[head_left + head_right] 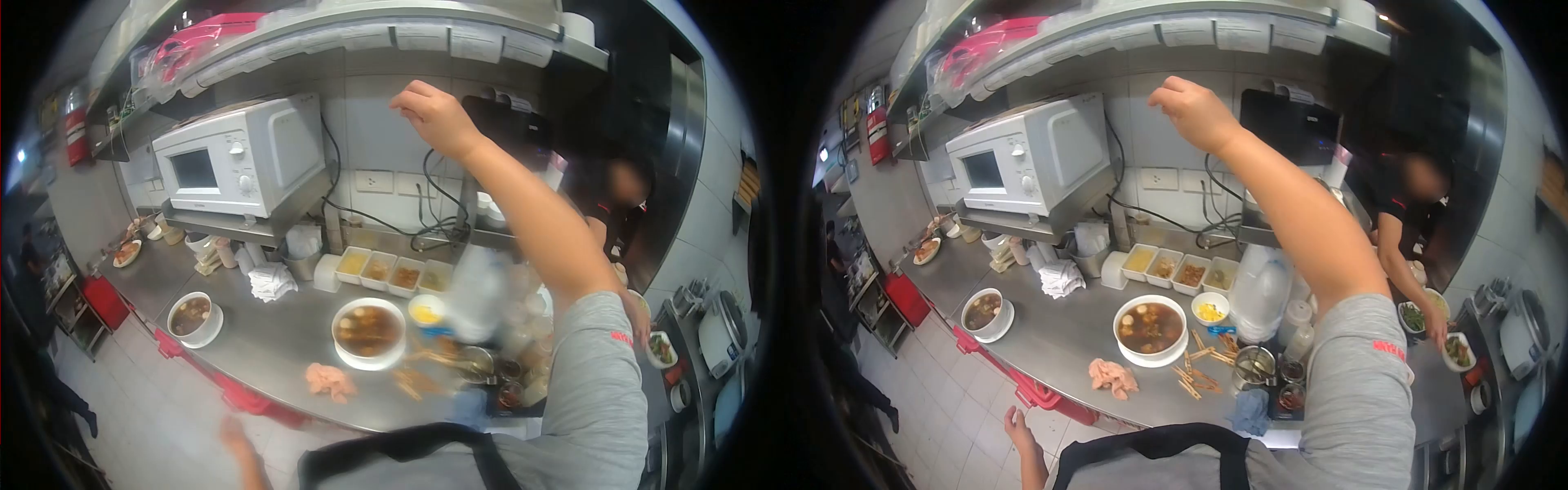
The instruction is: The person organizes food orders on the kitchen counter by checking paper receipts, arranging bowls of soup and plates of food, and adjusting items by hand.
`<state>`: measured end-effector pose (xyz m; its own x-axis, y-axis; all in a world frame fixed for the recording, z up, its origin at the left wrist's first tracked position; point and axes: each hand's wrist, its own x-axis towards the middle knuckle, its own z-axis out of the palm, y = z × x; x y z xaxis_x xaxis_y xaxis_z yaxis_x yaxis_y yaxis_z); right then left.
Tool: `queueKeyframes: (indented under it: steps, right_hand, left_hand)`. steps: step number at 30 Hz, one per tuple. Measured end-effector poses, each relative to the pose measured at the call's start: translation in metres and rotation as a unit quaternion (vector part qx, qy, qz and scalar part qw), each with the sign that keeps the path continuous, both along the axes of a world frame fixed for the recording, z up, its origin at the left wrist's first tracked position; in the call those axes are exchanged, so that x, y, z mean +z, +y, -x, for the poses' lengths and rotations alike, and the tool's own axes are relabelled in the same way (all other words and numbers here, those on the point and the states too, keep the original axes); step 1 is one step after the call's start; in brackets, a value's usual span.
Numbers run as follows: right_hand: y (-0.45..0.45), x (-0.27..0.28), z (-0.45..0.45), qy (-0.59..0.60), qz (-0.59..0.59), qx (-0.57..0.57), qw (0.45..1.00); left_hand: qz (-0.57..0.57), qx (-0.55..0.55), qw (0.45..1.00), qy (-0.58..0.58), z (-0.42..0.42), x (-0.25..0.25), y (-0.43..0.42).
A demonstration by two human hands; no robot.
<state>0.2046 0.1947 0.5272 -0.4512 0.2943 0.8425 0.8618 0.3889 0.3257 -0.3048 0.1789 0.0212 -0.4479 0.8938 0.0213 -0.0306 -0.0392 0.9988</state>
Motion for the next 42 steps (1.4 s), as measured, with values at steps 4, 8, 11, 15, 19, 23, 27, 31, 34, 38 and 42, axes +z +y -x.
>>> queueKeyframes:
  steps: [4,8,11,15,19,23,27,31,34,38,42]
  right_hand:
    - [0.058,0.010,0.019,0.010,-0.006,-0.001,1.000]
    - [0.096,0.009,0.046,0.031,0.021,0.001,0.999]
    - [0.112,0.004,0.069,0.010,0.022,-0.006,1.000]
    - [0.117,0.001,0.088,-0.023,0.037,-0.052,0.998]
    - [0.108,0.004,0.089,-0.046,0.061,-0.064,0.995]
    - [0.097,0.012,0.072,-0.035,0.035,-0.092,0.995]
    - [0.082,0.017,0.046,-0.008,0.011,-0.121,0.993]
    - [0.074,0.019,0.022,0.061,-0.019,-0.136,0.989]
    - [0.077,0.032,0.008,0.106,-0.048,-0.130,0.985]
    - [0.092,0.049,0.020,0.208,-0.081,-0.154,0.963]
    - [0.103,0.051,0.023,0.348,-0.055,-0.030,0.935]
  left_hand:
    - [-0.001,0.011,1.000,0.006,0.059,-0.045,0.032]
    - [-0.094,0.038,0.974,0.201,0.060,-0.048,0.045]
    - [-0.219,-0.089,0.855,0.462,0.002,0.004,0.031]
    - [-0.299,-0.383,0.752,0.446,-0.065,-0.007,0.046]
    - [-0.366,-0.404,0.692,0.474,-0.111,0.013,0.052]
    - [-0.377,-0.458,0.680,0.431,-0.124,0.014,0.075]
    - [-0.353,-0.451,0.743,0.346,-0.126,0.020,0.082]
    - [-0.303,-0.352,0.818,0.340,-0.132,0.013,0.080]
    - [-0.289,-0.321,0.803,0.410,-0.133,0.007,0.080]
    - [-0.268,-0.327,0.796,0.432,-0.134,0.013,0.074]
    - [-0.257,-0.338,0.788,0.446,-0.136,0.023,0.072]
